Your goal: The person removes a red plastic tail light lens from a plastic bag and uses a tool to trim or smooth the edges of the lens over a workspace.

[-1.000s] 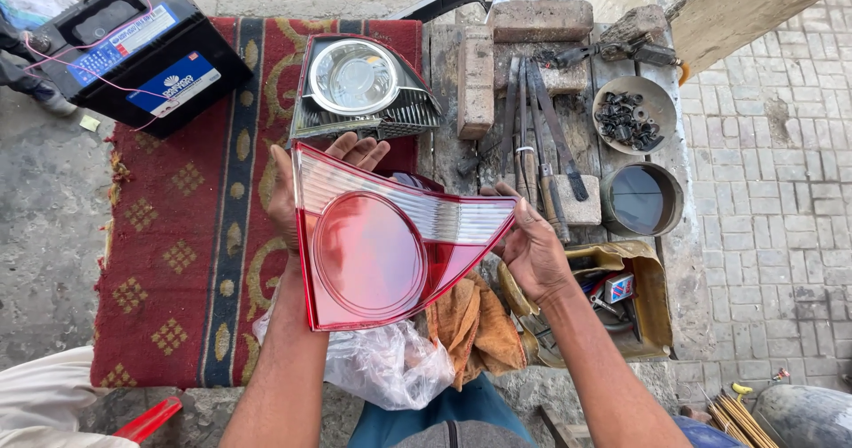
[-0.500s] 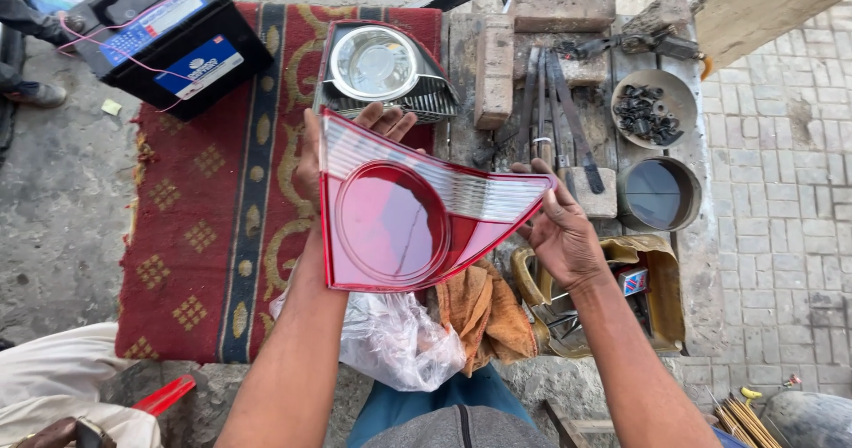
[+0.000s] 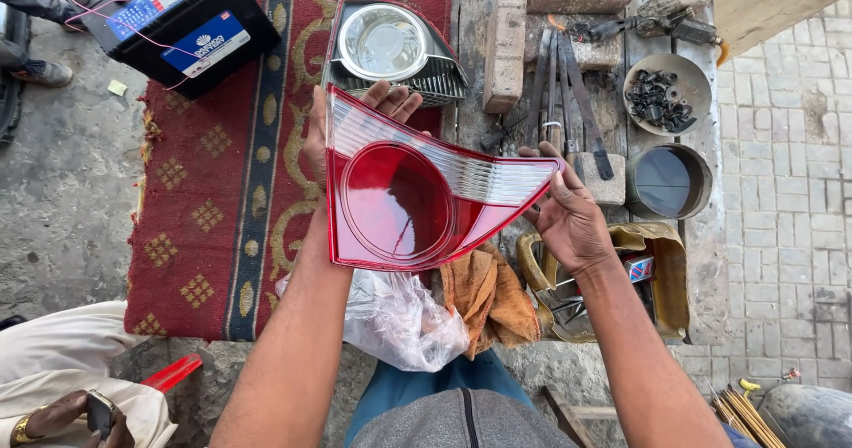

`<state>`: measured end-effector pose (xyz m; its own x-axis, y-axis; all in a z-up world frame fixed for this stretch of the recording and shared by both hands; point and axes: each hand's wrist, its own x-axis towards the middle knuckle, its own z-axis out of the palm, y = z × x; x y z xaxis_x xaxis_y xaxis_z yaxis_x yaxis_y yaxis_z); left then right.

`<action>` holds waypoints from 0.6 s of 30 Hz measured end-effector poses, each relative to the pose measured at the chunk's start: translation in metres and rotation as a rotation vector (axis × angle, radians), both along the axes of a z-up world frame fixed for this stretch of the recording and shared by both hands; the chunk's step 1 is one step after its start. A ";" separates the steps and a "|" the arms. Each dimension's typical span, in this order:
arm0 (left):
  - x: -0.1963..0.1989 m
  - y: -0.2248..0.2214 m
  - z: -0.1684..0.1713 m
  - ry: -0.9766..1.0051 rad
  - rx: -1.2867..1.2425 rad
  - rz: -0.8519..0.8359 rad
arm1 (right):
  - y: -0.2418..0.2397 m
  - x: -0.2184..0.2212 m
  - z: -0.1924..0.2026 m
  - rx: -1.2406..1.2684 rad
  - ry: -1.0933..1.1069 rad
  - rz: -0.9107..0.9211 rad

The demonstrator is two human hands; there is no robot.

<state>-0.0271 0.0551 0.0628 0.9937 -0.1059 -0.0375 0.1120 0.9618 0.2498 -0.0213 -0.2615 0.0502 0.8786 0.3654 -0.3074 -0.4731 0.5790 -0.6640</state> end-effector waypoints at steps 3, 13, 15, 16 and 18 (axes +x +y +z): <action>-0.001 0.001 -0.006 -0.002 -0.013 -0.001 | 0.002 -0.001 0.000 0.003 -0.009 0.000; -0.005 -0.005 0.011 0.119 0.028 0.077 | 0.001 0.001 -0.006 -0.029 0.009 0.007; -0.002 -0.003 0.006 0.142 0.015 0.097 | 0.002 0.002 -0.008 -0.043 0.005 0.010; -0.002 -0.001 0.006 0.141 0.021 0.102 | 0.004 0.002 -0.006 -0.037 0.004 0.014; -0.001 -0.001 0.005 0.215 0.055 0.119 | 0.004 0.003 -0.001 -0.045 0.029 -0.009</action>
